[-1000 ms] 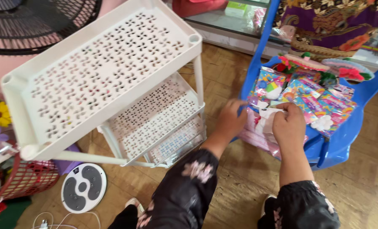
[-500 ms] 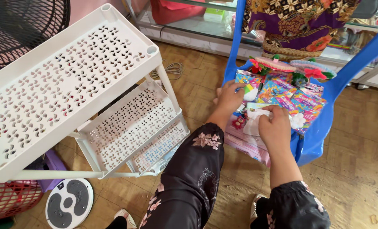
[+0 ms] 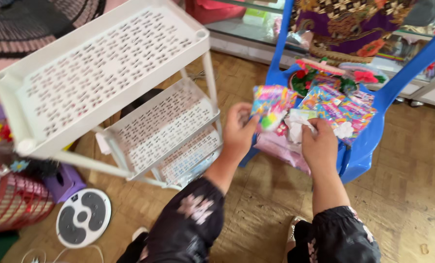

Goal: The person assembles a white plastic three-tier shelf by inserting vertical poles into the trays and securing them. Then the person places packaged face masks and small colorful items onto the shelves.

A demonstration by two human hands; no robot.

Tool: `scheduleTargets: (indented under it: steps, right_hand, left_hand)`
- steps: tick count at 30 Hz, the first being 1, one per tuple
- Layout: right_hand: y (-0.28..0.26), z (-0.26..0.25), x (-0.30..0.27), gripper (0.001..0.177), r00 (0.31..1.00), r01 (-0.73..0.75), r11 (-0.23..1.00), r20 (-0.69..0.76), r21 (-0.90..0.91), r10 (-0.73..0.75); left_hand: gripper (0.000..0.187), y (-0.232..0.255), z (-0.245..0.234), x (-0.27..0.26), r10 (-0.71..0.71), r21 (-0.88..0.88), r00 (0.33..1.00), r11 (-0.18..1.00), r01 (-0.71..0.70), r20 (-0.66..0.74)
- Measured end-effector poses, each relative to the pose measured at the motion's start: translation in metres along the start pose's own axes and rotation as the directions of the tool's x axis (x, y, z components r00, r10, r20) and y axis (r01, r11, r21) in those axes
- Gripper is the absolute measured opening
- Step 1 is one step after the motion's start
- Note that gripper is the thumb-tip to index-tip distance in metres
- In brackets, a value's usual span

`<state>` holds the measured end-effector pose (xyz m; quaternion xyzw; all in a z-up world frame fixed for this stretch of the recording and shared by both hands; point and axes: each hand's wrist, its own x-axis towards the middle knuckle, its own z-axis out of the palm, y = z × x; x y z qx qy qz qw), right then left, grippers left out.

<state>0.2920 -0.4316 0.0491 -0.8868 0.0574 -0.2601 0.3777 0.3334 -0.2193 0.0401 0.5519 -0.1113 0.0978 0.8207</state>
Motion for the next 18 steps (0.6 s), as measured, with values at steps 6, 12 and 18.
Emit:
scheduleTargets:
  steps: [6,12,18]
  right_hand:
    - [-0.025,-0.003,-0.025,0.026,0.999,-0.038,0.999,0.019,0.032,0.038]
    - [-0.037,0.013,-0.063,0.025,0.999,0.039,0.995,0.01,0.094,-0.04]
    - [-0.048,0.023,-0.101,0.018,0.999,0.044,0.94,-0.044,0.338,-0.03]
  left_hand:
    - [0.043,0.089,-0.085,-0.12,-0.531,-0.54,0.825,0.645,0.541,0.194]
    - [0.043,0.127,-0.115,-0.185,-0.546,-0.694,0.818,0.518,0.499,0.181]
    - [0.051,0.143,-0.137,-0.211,-0.591,-0.731,0.753,0.37,0.573,0.29]
